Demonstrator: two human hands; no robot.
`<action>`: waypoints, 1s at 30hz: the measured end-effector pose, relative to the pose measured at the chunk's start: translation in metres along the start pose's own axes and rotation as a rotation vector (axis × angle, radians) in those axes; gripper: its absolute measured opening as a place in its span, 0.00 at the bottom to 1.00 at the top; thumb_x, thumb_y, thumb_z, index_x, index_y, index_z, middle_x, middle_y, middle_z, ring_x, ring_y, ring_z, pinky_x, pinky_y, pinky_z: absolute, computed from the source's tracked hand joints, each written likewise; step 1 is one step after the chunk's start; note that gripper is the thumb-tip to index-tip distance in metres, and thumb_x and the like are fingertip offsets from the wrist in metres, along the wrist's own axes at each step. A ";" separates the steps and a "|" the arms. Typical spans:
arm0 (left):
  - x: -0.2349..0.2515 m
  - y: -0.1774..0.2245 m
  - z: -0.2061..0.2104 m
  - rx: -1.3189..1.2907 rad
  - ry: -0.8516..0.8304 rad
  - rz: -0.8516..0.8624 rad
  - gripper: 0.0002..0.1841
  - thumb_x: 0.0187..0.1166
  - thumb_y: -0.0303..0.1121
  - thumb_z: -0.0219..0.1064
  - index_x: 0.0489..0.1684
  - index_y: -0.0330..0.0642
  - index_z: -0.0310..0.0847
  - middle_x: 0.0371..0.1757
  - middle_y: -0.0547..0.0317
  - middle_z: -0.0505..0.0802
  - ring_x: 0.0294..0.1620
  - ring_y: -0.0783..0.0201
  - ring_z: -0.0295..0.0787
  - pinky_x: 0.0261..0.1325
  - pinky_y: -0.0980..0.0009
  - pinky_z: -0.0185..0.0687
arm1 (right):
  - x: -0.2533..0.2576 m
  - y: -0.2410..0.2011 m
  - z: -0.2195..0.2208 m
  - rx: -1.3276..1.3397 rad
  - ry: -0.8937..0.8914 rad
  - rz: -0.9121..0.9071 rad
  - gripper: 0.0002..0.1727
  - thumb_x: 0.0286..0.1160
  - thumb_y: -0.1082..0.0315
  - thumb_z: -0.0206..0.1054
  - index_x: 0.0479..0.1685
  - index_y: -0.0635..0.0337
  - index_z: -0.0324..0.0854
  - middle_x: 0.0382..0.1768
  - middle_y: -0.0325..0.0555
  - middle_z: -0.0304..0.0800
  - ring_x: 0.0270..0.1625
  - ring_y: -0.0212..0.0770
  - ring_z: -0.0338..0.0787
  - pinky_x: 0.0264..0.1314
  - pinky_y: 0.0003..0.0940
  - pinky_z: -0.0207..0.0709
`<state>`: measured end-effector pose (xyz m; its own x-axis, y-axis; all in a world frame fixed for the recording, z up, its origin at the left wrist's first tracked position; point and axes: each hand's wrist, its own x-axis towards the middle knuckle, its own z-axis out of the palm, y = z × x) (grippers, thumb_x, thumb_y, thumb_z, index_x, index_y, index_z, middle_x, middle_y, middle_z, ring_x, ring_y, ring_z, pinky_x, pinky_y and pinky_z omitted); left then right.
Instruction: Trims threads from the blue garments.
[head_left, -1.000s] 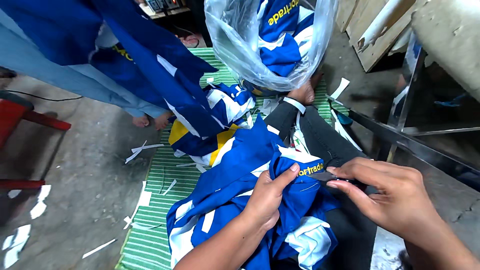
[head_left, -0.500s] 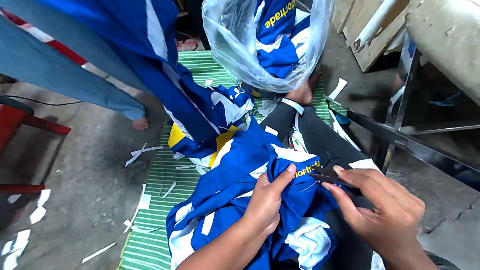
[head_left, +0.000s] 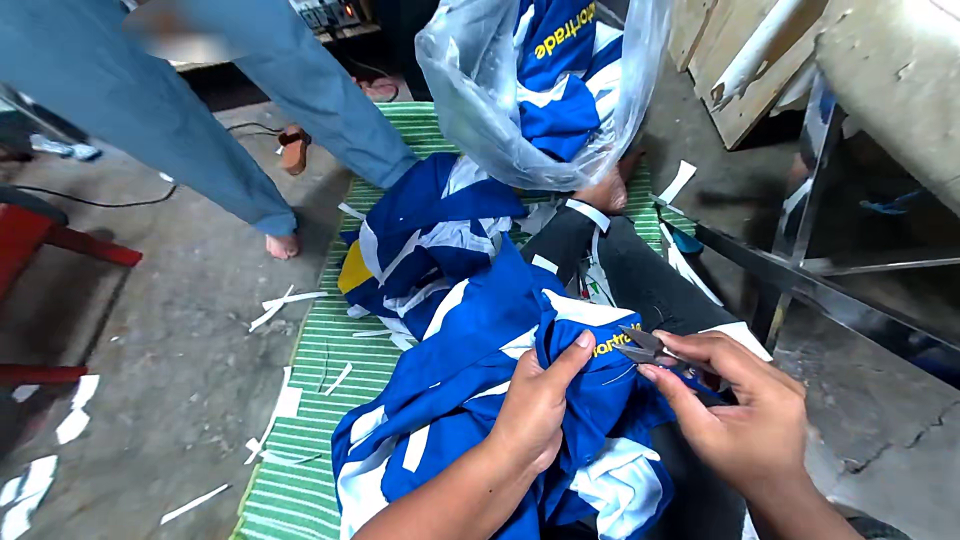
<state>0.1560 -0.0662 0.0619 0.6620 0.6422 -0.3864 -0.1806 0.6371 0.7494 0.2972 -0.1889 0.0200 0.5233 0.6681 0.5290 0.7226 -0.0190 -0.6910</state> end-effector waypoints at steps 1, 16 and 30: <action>0.000 -0.001 0.000 0.001 -0.004 0.001 0.08 0.87 0.24 0.57 0.50 0.31 0.82 0.42 0.51 0.95 0.47 0.65 0.94 0.60 0.66 0.89 | 0.000 0.001 0.001 -0.040 0.012 -0.020 0.18 0.75 0.56 0.74 0.47 0.64 0.93 0.40 0.46 0.95 0.42 0.23 0.89 0.42 0.14 0.78; 0.001 -0.005 -0.010 0.019 -0.051 0.058 0.07 0.84 0.21 0.59 0.44 0.32 0.85 0.39 0.53 0.96 0.44 0.66 0.95 0.57 0.67 0.90 | 0.009 0.005 -0.010 -0.038 -0.107 -0.097 0.15 0.81 0.56 0.69 0.43 0.58 0.94 0.38 0.44 0.96 0.38 0.27 0.90 0.41 0.21 0.79; 0.006 -0.001 -0.011 0.006 -0.082 0.012 0.08 0.84 0.21 0.59 0.41 0.32 0.86 0.37 0.53 0.95 0.42 0.67 0.94 0.55 0.68 0.90 | 0.033 0.004 -0.031 -0.159 -0.293 -0.179 0.17 0.83 0.51 0.67 0.46 0.52 0.95 0.40 0.42 0.97 0.40 0.33 0.91 0.41 0.33 0.79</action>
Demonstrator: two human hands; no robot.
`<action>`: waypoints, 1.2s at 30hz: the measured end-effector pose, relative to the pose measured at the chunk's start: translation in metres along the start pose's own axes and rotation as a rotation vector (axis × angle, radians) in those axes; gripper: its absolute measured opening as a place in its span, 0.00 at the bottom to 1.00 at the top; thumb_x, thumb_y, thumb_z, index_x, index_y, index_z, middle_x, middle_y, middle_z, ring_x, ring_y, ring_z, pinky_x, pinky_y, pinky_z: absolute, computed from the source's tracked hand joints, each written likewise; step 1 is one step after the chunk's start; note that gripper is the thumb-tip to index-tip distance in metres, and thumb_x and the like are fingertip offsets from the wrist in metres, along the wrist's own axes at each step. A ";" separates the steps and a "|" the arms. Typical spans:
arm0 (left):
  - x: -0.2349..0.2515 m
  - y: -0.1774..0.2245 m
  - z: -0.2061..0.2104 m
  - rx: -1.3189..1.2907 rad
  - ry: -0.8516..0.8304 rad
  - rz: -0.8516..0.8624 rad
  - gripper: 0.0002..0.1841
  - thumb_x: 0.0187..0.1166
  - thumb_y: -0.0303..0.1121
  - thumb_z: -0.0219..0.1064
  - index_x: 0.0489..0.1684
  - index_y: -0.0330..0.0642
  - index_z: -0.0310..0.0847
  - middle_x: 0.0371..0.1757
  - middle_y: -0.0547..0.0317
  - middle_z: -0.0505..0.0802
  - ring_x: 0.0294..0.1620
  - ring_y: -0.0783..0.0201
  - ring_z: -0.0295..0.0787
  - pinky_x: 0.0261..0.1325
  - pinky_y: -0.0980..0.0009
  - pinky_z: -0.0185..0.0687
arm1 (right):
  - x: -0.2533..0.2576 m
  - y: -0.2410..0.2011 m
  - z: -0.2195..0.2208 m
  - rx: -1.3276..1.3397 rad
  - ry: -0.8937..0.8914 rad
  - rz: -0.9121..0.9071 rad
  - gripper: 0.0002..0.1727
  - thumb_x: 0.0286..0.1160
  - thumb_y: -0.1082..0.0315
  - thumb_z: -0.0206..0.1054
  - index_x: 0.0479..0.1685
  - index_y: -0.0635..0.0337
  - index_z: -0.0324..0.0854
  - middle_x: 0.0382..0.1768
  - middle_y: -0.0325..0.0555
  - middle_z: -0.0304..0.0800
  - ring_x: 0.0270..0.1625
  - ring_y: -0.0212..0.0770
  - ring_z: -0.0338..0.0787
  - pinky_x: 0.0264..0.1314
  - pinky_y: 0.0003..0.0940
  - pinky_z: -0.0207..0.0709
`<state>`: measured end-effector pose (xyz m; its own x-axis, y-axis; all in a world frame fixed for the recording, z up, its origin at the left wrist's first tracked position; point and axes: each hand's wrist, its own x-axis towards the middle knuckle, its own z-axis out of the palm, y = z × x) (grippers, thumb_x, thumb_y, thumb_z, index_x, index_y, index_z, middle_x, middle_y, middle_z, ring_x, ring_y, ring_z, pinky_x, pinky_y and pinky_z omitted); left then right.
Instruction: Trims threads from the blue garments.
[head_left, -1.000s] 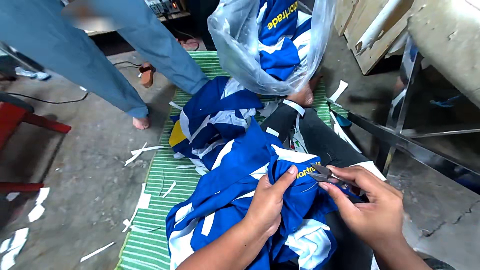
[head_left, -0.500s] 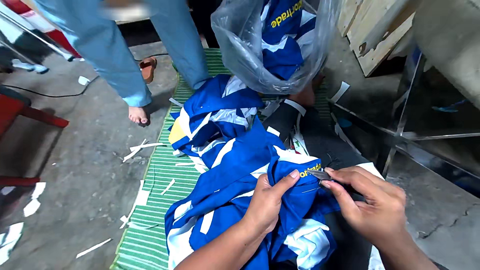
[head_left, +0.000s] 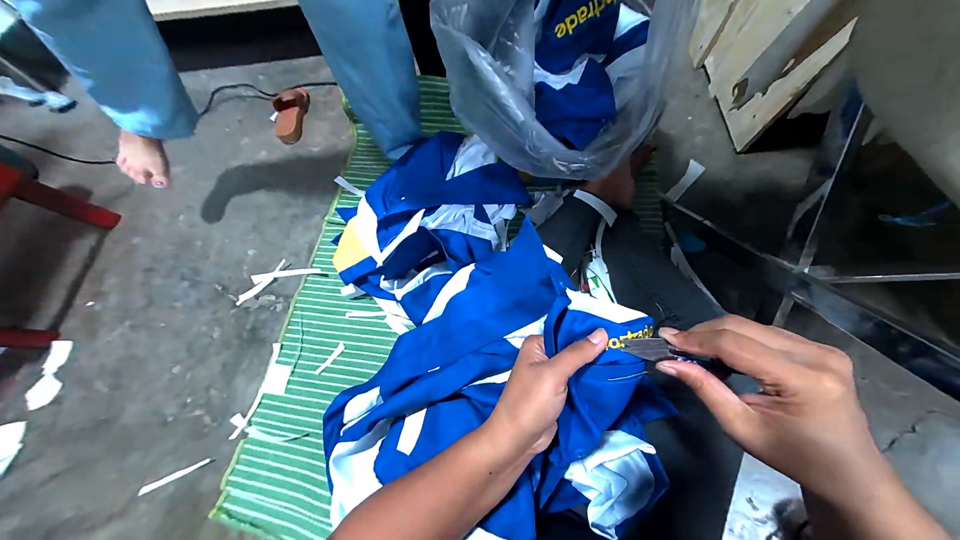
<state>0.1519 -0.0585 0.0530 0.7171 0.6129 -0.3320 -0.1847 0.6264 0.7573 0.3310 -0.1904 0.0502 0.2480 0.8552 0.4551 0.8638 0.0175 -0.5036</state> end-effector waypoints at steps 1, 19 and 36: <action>0.000 0.000 0.000 0.005 -0.002 -0.004 0.08 0.84 0.22 0.59 0.41 0.33 0.85 0.37 0.54 0.95 0.42 0.67 0.94 0.55 0.68 0.90 | 0.001 0.000 -0.001 -0.012 -0.003 -0.009 0.17 0.83 0.51 0.67 0.46 0.52 0.95 0.40 0.42 0.97 0.40 0.33 0.92 0.41 0.33 0.80; -0.004 -0.001 0.007 0.007 0.076 0.051 0.07 0.83 0.20 0.60 0.42 0.34 0.85 0.39 0.57 0.95 0.45 0.70 0.93 0.58 0.71 0.89 | -0.025 -0.022 0.021 -0.073 0.263 0.082 0.18 0.77 0.55 0.74 0.49 0.64 0.92 0.40 0.53 0.96 0.42 0.35 0.91 0.45 0.24 0.81; -0.004 -0.006 0.007 -0.008 0.069 0.075 0.07 0.84 0.21 0.60 0.43 0.32 0.85 0.38 0.53 0.95 0.44 0.67 0.95 0.57 0.68 0.90 | -0.023 -0.028 0.027 -0.170 0.300 0.104 0.16 0.76 0.56 0.73 0.44 0.62 0.94 0.37 0.51 0.96 0.37 0.37 0.91 0.39 0.28 0.79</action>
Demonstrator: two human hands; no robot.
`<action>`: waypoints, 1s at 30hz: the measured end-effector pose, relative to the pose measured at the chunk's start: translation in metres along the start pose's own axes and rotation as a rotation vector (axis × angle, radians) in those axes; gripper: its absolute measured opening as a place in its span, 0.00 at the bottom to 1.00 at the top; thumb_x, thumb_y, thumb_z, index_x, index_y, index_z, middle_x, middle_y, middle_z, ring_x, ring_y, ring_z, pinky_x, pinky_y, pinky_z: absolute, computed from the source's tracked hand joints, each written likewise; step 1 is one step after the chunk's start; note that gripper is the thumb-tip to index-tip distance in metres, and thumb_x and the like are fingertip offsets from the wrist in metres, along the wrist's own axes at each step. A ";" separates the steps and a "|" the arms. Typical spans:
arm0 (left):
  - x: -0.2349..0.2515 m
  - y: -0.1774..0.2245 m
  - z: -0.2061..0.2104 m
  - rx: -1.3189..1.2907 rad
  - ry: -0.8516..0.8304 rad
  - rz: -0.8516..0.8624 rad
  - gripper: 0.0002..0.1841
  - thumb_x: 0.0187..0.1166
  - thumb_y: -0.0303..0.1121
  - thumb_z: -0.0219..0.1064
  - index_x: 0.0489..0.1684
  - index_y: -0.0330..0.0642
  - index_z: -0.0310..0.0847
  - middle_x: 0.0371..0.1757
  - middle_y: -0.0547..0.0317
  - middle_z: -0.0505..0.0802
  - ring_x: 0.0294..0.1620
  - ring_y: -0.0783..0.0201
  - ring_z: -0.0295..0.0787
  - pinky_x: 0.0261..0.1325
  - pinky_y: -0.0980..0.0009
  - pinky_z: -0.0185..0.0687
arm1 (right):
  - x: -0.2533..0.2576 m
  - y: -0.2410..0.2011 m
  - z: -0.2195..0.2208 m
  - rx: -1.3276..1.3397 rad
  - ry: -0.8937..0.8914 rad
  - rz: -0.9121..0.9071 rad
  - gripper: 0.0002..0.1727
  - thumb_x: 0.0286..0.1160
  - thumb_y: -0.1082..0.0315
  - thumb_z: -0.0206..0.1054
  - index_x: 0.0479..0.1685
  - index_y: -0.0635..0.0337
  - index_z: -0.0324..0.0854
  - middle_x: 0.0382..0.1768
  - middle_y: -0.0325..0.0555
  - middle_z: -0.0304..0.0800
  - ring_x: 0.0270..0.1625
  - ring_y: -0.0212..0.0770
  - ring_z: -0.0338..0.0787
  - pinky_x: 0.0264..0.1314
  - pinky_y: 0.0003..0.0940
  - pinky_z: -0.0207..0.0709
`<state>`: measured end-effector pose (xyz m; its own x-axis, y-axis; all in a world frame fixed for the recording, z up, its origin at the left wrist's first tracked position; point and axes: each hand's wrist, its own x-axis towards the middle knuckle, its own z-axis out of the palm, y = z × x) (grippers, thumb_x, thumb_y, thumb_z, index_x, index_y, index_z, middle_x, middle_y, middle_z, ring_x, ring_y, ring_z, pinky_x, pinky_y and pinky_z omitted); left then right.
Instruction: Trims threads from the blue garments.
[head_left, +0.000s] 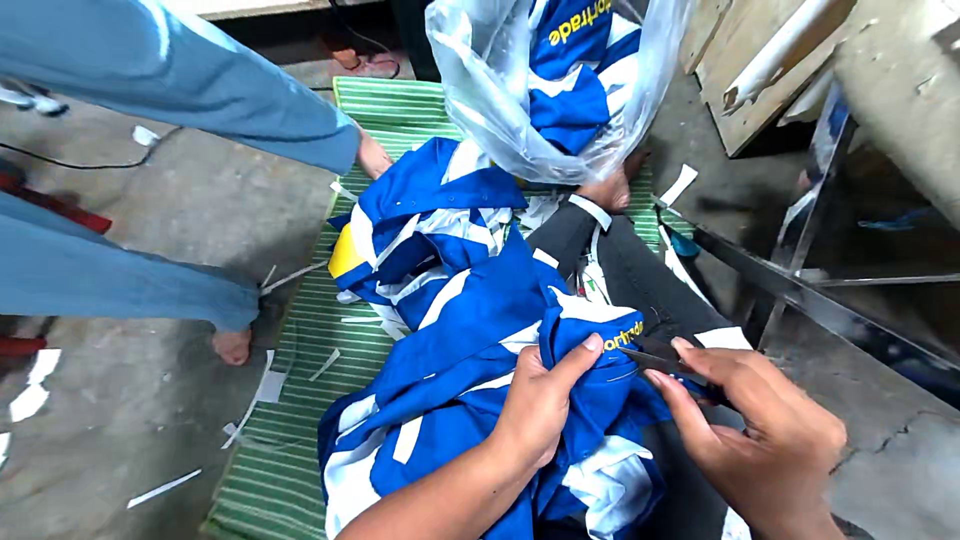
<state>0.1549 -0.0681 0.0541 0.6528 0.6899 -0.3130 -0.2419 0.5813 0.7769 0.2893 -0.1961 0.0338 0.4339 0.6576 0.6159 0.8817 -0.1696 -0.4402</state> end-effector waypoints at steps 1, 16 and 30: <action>0.000 0.000 0.000 -0.004 0.002 -0.006 0.07 0.84 0.21 0.59 0.43 0.32 0.85 0.38 0.53 0.95 0.44 0.67 0.95 0.57 0.68 0.90 | 0.000 0.001 0.001 0.022 0.004 0.002 0.16 0.76 0.57 0.73 0.44 0.62 0.94 0.37 0.51 0.96 0.38 0.36 0.91 0.39 0.26 0.79; -0.001 0.001 -0.001 -0.043 -0.006 -0.037 0.08 0.86 0.22 0.57 0.47 0.30 0.83 0.41 0.51 0.95 0.46 0.65 0.95 0.58 0.66 0.90 | 0.000 0.008 0.013 0.307 -0.074 0.121 0.18 0.76 0.57 0.73 0.48 0.66 0.92 0.39 0.44 0.93 0.39 0.19 0.86 0.40 0.10 0.78; 0.000 0.004 -0.003 -0.036 -0.014 -0.082 0.08 0.86 0.23 0.57 0.46 0.32 0.84 0.40 0.51 0.95 0.45 0.65 0.95 0.57 0.66 0.90 | 0.017 0.021 -0.006 0.384 -0.272 0.007 0.16 0.79 0.53 0.71 0.48 0.57 0.93 0.41 0.40 0.95 0.41 0.20 0.88 0.41 0.13 0.78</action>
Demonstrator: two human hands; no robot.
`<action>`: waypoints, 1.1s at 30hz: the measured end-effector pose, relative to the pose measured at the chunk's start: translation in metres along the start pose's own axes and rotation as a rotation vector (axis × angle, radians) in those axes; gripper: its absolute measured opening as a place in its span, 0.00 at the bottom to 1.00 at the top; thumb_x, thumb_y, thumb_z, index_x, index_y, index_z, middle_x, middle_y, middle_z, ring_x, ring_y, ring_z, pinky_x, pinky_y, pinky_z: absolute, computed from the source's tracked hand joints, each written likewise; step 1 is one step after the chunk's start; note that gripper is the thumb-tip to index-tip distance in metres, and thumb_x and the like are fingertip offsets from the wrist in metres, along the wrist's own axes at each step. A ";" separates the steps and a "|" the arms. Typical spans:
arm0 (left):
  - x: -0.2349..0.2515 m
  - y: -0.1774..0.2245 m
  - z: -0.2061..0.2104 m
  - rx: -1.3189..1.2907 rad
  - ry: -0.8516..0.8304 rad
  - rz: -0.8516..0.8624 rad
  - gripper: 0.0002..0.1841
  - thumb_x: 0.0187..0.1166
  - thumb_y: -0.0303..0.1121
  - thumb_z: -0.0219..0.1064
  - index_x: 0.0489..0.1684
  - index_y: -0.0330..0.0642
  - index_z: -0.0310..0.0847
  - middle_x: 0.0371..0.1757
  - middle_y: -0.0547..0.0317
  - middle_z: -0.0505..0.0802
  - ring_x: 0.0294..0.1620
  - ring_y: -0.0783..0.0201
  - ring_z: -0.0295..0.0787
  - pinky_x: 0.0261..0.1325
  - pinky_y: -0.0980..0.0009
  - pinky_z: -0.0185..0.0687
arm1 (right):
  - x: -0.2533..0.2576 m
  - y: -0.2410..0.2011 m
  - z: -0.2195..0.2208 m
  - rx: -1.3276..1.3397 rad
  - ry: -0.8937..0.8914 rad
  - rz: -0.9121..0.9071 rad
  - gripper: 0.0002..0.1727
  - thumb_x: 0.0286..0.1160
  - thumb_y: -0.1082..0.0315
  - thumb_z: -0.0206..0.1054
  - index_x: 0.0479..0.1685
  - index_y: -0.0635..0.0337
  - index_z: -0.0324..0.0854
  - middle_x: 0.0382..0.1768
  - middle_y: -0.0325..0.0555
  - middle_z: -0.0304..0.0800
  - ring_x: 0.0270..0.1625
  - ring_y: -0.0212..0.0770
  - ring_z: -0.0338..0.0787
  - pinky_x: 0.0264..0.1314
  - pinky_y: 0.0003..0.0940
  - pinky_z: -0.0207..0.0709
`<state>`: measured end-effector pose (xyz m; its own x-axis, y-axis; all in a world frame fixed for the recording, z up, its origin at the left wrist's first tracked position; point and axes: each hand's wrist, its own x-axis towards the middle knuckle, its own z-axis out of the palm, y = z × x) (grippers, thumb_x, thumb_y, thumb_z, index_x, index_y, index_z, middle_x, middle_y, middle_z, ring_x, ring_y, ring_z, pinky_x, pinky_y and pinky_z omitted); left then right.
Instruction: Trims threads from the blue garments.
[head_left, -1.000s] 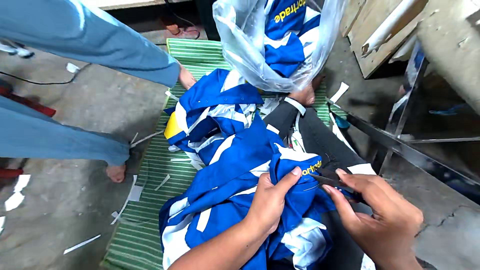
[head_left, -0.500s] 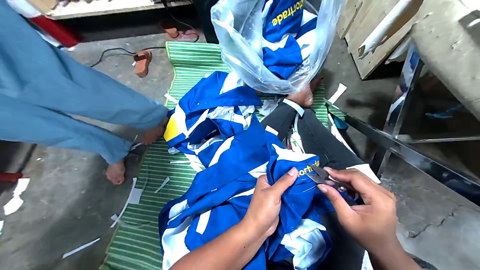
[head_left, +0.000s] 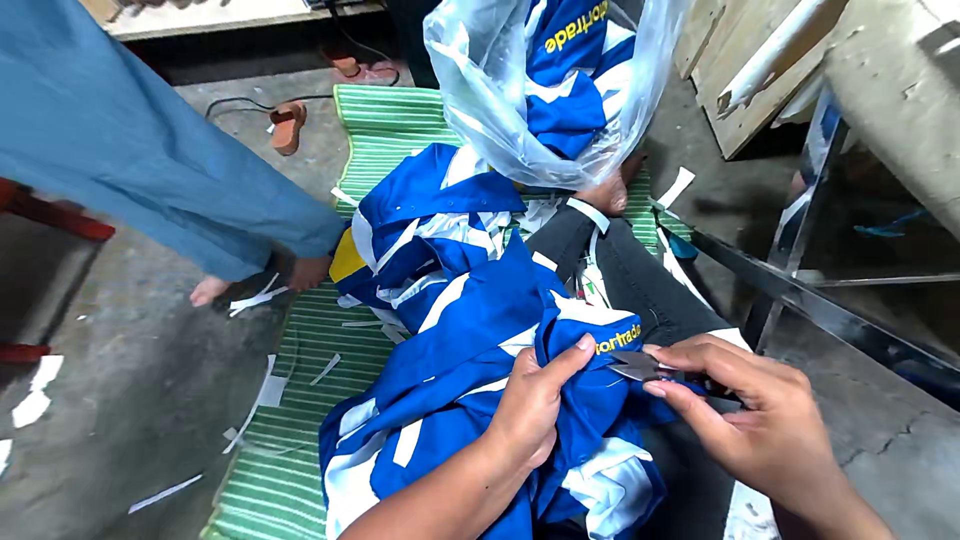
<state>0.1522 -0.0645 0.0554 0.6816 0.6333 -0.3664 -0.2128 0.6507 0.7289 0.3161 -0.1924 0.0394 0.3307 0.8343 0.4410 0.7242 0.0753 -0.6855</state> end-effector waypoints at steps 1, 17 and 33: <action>0.000 0.000 0.000 -0.002 -0.001 -0.003 0.08 0.86 0.23 0.57 0.46 0.32 0.84 0.40 0.52 0.95 0.45 0.65 0.95 0.57 0.66 0.90 | 0.001 0.000 -0.002 -0.014 0.003 -0.002 0.17 0.79 0.53 0.71 0.48 0.57 0.94 0.41 0.41 0.95 0.41 0.20 0.88 0.41 0.14 0.78; 0.000 0.002 0.000 -0.046 -0.002 -0.038 0.09 0.86 0.23 0.56 0.45 0.32 0.84 0.40 0.51 0.95 0.45 0.65 0.95 0.57 0.67 0.90 | 0.002 0.000 -0.006 -0.177 0.043 -0.045 0.17 0.81 0.53 0.70 0.48 0.58 0.93 0.39 0.45 0.95 0.37 0.28 0.88 0.37 0.21 0.78; -0.001 -0.001 0.003 -0.052 0.017 0.015 0.09 0.86 0.23 0.56 0.46 0.31 0.84 0.41 0.50 0.95 0.46 0.64 0.95 0.58 0.66 0.90 | -0.008 -0.008 0.015 -0.274 0.218 -0.004 0.17 0.79 0.55 0.71 0.47 0.62 0.93 0.38 0.48 0.95 0.38 0.31 0.89 0.36 0.21 0.78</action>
<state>0.1538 -0.0673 0.0572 0.6660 0.6501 -0.3658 -0.2595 0.6617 0.7034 0.2979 -0.1917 0.0325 0.4278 0.6960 0.5767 0.8513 -0.0957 -0.5159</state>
